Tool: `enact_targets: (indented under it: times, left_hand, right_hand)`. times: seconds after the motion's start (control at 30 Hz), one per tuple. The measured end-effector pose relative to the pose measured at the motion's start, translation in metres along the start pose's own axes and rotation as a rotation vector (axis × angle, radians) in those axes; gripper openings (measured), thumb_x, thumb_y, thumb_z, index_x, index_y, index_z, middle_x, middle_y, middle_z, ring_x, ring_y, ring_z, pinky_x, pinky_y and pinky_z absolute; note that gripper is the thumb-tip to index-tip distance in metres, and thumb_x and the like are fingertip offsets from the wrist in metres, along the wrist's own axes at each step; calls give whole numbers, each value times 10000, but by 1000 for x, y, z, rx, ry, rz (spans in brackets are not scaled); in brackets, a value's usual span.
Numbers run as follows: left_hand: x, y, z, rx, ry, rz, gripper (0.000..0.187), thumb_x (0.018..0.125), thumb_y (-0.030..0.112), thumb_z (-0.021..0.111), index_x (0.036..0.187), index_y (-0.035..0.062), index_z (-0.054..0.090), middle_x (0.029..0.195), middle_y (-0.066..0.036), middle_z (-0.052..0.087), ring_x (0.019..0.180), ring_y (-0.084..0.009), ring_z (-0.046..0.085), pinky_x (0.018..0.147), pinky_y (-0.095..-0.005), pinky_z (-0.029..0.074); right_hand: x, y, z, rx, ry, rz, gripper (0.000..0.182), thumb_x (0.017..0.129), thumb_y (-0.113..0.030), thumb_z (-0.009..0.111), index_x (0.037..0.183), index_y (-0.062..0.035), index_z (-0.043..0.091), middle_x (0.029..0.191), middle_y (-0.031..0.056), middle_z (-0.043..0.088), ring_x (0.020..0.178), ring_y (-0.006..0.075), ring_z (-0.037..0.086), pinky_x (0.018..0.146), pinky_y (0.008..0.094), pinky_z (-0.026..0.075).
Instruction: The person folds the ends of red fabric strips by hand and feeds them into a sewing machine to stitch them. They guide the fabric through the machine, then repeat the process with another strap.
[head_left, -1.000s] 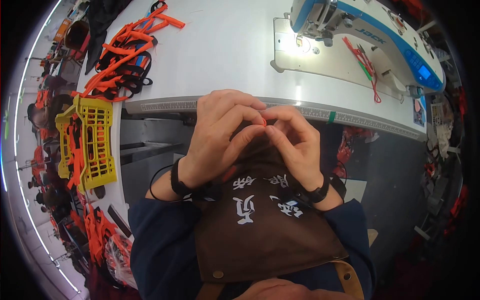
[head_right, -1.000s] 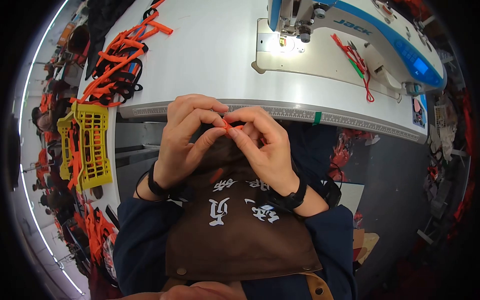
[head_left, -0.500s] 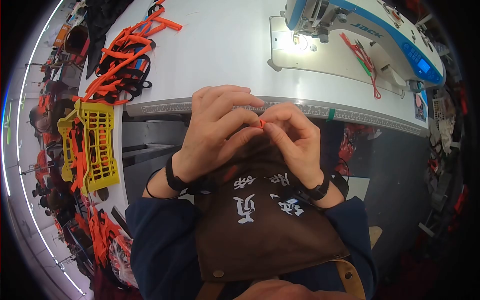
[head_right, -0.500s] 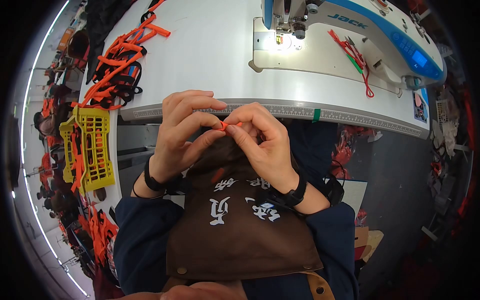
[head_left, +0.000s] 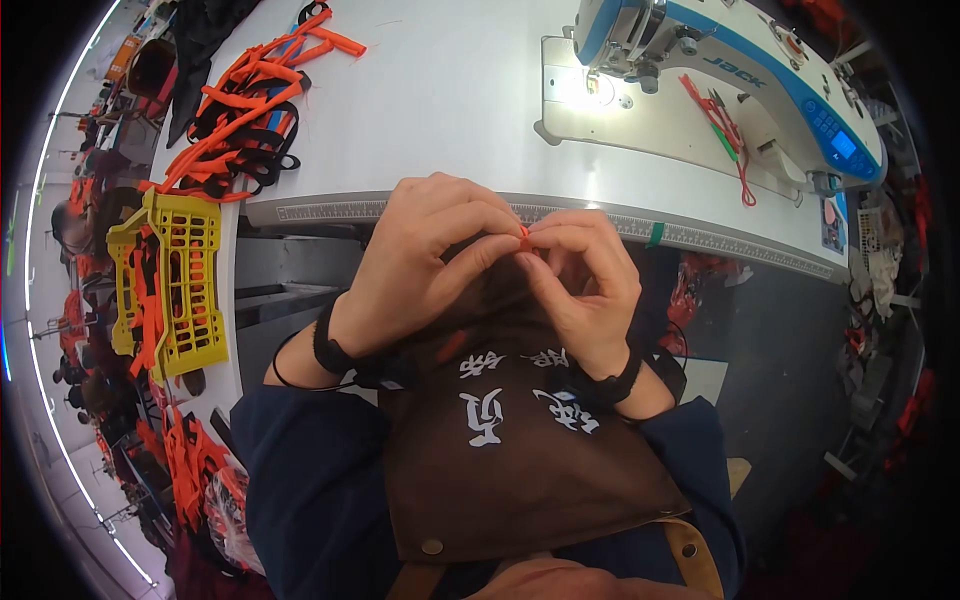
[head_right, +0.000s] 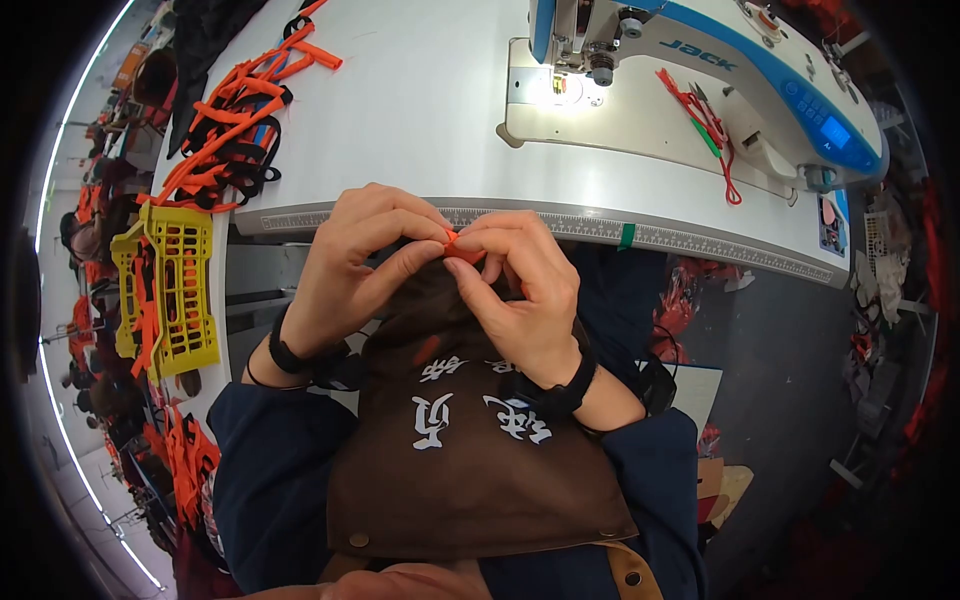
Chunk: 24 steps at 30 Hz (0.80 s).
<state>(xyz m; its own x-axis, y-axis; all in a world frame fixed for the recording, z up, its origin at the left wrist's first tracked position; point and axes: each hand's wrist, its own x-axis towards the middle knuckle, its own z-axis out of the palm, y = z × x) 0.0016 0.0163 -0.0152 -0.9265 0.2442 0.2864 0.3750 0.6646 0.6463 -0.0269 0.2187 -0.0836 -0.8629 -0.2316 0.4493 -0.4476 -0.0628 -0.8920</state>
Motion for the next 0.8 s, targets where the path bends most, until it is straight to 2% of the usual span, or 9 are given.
enact_targets:
  times: [0.23, 0.53, 0.63, 0.8]
  left_hand:
    - [4, 4, -5, 28, -81, 26, 127, 952, 96, 777, 1078, 106, 785, 1137, -29, 751, 1071, -227, 666, 976, -367, 444]
    - [7, 4, 4, 114, -21, 15, 135, 934, 88, 793, 1066, 118, 788, 1082, -8, 742, 1005, -219, 664, 925, -369, 439]
    - [9, 5, 10, 191, 55, 80, 106, 946, 136, 775, 1050, 150, 767, 1040, 16, 725, 978, -208, 655, 898, -384, 422]
    - [13, 4, 7, 182, 50, 72, 153, 929, 172, 802, 1072, 142, 757, 1037, -3, 732, 986, -223, 662, 918, -386, 428]
  right_hand:
    - [0, 0, -2, 1, 19, 108, 201, 861, 65, 844, 1026, -39, 792, 1099, 49, 731, 647, 23, 532, 550, 198, 387]
    - [0, 10, 0, -119, 105, -108, 218, 855, 81, 857, 1036, -27, 802, 1074, 94, 753, 655, 63, 589, 561, 225, 471]
    - [2, 13, 0, -129, 138, -135, 204, 858, 84, 853, 1027, -20, 803, 1063, 87, 751, 652, 56, 578, 554, 217, 449]
    - [5, 8, -4, 6, 105, 61, 169, 881, 83, 826, 1014, -18, 801, 1051, 50, 733, 646, 10, 510, 544, 191, 358]
